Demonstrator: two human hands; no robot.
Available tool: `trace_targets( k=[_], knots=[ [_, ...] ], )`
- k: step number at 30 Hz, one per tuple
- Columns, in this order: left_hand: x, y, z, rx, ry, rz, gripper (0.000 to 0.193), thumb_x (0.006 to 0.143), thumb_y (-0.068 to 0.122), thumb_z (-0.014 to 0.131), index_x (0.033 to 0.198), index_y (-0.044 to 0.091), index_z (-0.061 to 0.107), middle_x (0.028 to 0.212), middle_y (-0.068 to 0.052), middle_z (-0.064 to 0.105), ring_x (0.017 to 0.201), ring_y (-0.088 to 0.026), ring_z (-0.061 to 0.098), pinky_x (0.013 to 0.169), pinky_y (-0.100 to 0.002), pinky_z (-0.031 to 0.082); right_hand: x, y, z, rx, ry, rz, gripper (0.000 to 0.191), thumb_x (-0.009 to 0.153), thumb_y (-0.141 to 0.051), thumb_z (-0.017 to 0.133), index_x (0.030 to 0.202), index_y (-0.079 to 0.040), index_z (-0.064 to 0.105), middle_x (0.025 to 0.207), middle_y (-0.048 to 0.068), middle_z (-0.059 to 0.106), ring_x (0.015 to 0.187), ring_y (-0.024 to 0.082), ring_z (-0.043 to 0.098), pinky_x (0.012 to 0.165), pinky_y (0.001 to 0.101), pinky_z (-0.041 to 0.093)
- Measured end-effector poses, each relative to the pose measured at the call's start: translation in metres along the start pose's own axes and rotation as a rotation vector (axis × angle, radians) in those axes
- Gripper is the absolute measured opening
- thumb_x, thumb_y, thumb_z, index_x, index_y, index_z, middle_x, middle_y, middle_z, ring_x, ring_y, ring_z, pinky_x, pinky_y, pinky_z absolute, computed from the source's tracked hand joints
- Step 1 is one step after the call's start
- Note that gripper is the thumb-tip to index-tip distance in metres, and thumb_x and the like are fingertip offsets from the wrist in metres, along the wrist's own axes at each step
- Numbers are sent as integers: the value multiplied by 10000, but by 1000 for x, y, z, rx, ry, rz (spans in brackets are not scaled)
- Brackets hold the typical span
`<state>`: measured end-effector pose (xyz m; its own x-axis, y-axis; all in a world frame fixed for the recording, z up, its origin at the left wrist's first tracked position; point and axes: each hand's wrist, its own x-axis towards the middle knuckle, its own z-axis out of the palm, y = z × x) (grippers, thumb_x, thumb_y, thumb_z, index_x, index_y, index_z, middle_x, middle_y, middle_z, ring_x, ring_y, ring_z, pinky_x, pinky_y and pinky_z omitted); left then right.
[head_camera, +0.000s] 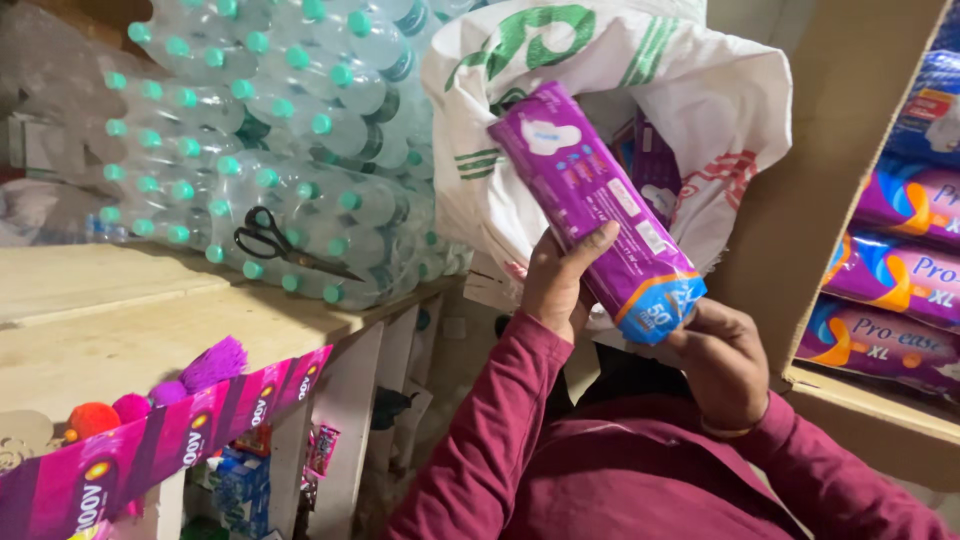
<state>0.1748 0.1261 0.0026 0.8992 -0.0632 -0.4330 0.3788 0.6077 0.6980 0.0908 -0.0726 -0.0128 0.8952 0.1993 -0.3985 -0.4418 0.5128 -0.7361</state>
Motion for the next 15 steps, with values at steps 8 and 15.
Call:
trace_targets(
  k=[8,15],
  knots=[
    [-7,1,22,-218,41,15,410,906,146,801,1258,48,615,1128,-39,673,1007,-167,679,912,-362,565,26,-20,-61,53,27,-143,513,1198,-331,472,838,29,539,795,170,583,802,269,569,825,391,471],
    [-16,7,50,-205,178,199,430,910,129,770,1293,66,585,1170,-38,656,1055,-179,665,921,-371,578,55,-69,-18,-87,-133,-72,558,933,-209,680,1402,14,474,1320,130,609,1162,192,613,982,368,509]
  ],
)
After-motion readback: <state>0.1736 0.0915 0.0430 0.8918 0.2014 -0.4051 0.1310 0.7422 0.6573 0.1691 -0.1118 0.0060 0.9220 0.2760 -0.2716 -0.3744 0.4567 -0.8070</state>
